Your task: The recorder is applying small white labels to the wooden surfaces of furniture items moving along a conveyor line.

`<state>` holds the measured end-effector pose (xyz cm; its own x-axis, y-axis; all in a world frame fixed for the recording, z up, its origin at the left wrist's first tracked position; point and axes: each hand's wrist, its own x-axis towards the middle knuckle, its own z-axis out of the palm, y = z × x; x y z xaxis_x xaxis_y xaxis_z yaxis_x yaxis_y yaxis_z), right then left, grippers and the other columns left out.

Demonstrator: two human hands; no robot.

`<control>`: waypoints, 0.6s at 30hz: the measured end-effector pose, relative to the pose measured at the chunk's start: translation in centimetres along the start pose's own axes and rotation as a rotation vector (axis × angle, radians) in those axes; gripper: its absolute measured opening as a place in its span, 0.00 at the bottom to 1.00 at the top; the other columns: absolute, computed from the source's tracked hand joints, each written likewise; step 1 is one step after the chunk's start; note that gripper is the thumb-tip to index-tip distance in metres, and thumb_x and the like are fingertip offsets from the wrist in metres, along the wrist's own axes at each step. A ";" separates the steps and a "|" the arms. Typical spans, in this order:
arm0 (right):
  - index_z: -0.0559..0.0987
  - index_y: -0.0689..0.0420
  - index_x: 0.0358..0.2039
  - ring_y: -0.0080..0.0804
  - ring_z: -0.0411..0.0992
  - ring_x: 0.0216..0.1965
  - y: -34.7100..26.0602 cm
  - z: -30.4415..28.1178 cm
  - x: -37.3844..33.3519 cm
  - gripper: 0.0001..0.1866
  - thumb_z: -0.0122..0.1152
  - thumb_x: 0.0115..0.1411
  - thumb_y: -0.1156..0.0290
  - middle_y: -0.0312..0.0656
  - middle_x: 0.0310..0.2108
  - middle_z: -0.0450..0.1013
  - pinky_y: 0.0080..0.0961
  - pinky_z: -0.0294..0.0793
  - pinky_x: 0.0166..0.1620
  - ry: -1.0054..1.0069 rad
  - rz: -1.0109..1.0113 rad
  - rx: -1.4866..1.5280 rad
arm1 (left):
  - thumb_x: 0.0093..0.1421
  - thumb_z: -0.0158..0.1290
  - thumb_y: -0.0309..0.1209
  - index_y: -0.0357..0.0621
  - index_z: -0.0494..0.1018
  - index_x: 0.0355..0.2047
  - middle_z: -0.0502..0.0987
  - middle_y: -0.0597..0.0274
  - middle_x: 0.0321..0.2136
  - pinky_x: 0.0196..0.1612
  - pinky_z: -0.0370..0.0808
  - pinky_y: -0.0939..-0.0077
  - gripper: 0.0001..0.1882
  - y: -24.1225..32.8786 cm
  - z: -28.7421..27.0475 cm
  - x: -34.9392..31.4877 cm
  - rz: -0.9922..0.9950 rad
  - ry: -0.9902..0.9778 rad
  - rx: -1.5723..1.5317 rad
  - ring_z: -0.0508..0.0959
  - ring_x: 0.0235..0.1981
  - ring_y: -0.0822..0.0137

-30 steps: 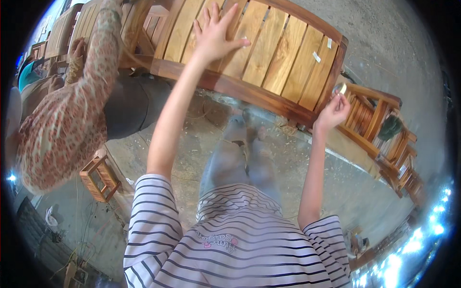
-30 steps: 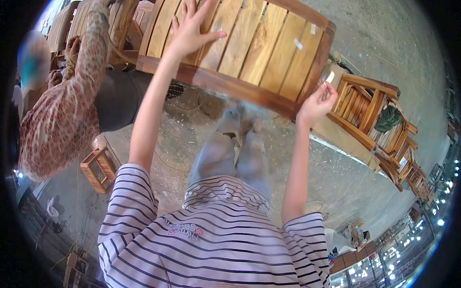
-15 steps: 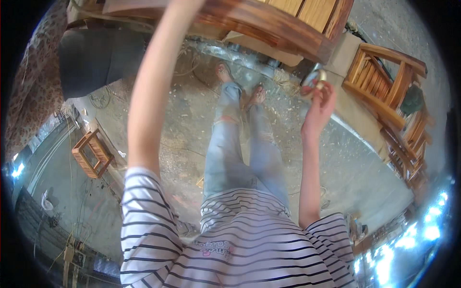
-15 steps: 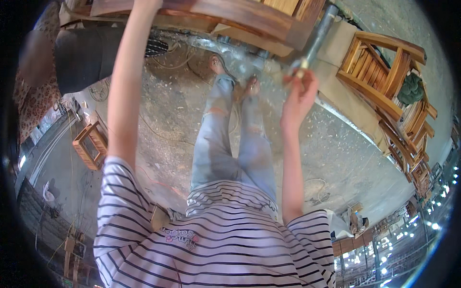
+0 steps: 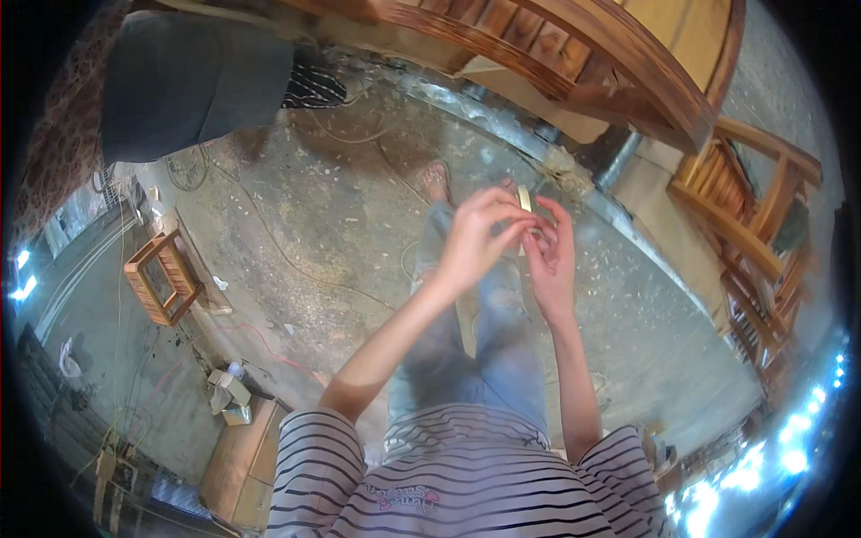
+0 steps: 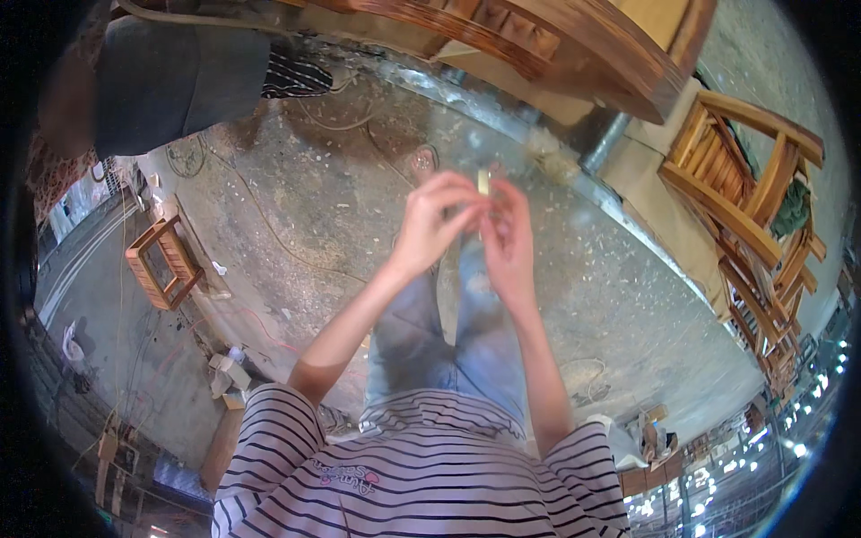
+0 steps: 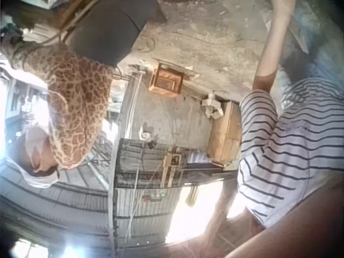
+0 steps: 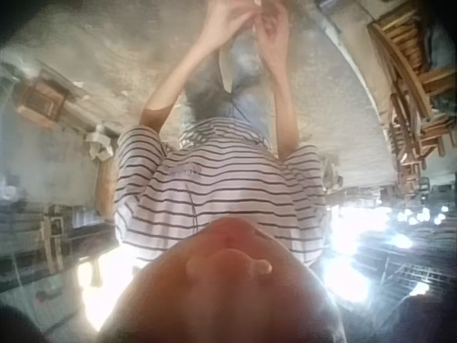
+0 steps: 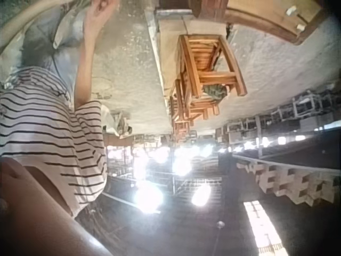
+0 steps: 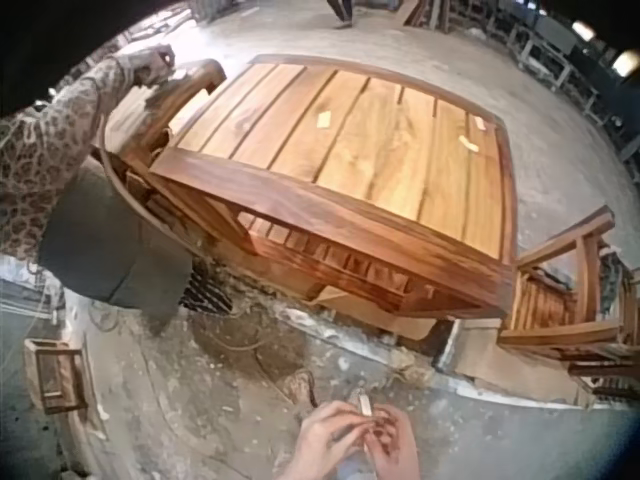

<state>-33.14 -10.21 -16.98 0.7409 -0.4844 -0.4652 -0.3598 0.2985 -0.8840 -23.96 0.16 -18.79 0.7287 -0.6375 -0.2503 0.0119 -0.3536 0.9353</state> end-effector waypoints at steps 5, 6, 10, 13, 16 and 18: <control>0.66 0.62 0.55 0.27 0.73 0.44 1.2 0.8 -0.5 0.20 0.51 0.62 0.82 0.43 0.45 0.71 0.21 0.74 0.44 -0.024 0.101 -0.005 | 0.52 0.58 0.20 0.37 0.77 0.33 0.75 0.57 0.33 0.42 0.72 0.69 0.07 -0.3 -1.4 -1.4 0.125 0.058 0.057 0.76 0.38 0.61; 0.66 0.62 0.55 0.27 0.73 0.44 1.5 0.9 -0.5 0.20 0.51 0.62 0.82 0.43 0.45 0.71 0.21 0.74 0.44 -0.031 0.092 -0.005 | 0.52 0.58 0.20 0.37 0.77 0.33 0.75 0.57 0.33 0.42 0.72 0.69 0.07 -0.4 -1.4 -2.0 0.132 0.066 0.062 0.76 0.38 0.61; 0.75 0.66 0.40 0.23 0.75 0.35 2.3 2.1 -0.8 0.07 0.54 0.63 0.80 0.41 0.34 0.75 0.19 0.74 0.38 0.000 0.140 -0.173 | 0.56 0.57 0.20 0.35 0.76 0.33 0.73 0.55 0.32 0.40 0.71 0.75 0.04 -0.5 -0.9 -2.9 -0.042 0.227 -0.124 0.75 0.36 0.62; 0.75 0.66 0.35 0.22 0.75 0.32 1.4 3.7 -1.3 0.05 0.55 0.64 0.77 0.39 0.28 0.76 0.21 0.74 0.35 0.091 0.060 -0.259 | 0.57 0.56 0.21 0.35 0.77 0.32 0.72 0.57 0.32 0.38 0.71 0.76 0.03 -1.4 -0.6 -2.7 -0.072 0.336 -0.149 0.74 0.34 0.66; 0.75 0.66 0.36 0.21 0.75 0.31 0.0 3.9 -1.9 0.05 0.56 0.64 0.76 0.40 0.28 0.76 0.20 0.74 0.34 0.152 0.037 -0.276 | 0.57 0.57 0.21 0.35 0.77 0.32 0.72 0.57 0.32 0.38 0.71 0.77 0.03 0.6 -0.3 -2.5 -0.106 0.386 -0.157 0.74 0.34 0.67; 0.75 0.66 0.35 0.21 0.74 0.31 -1.2 3.5 -2.7 0.06 0.56 0.64 0.76 0.40 0.28 0.76 0.20 0.74 0.34 0.169 0.026 -0.249 | 0.56 0.58 0.21 0.36 0.77 0.32 0.72 0.57 0.32 0.38 0.70 0.78 0.04 2.3 0.1 -2.7 -0.086 0.425 -0.146 0.74 0.35 0.68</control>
<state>-32.66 -6.39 -14.51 0.6326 -0.6154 -0.4703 -0.5207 0.1115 -0.8464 -25.97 0.93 -15.99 0.9367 -0.2618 -0.2327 0.1593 -0.2732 0.9487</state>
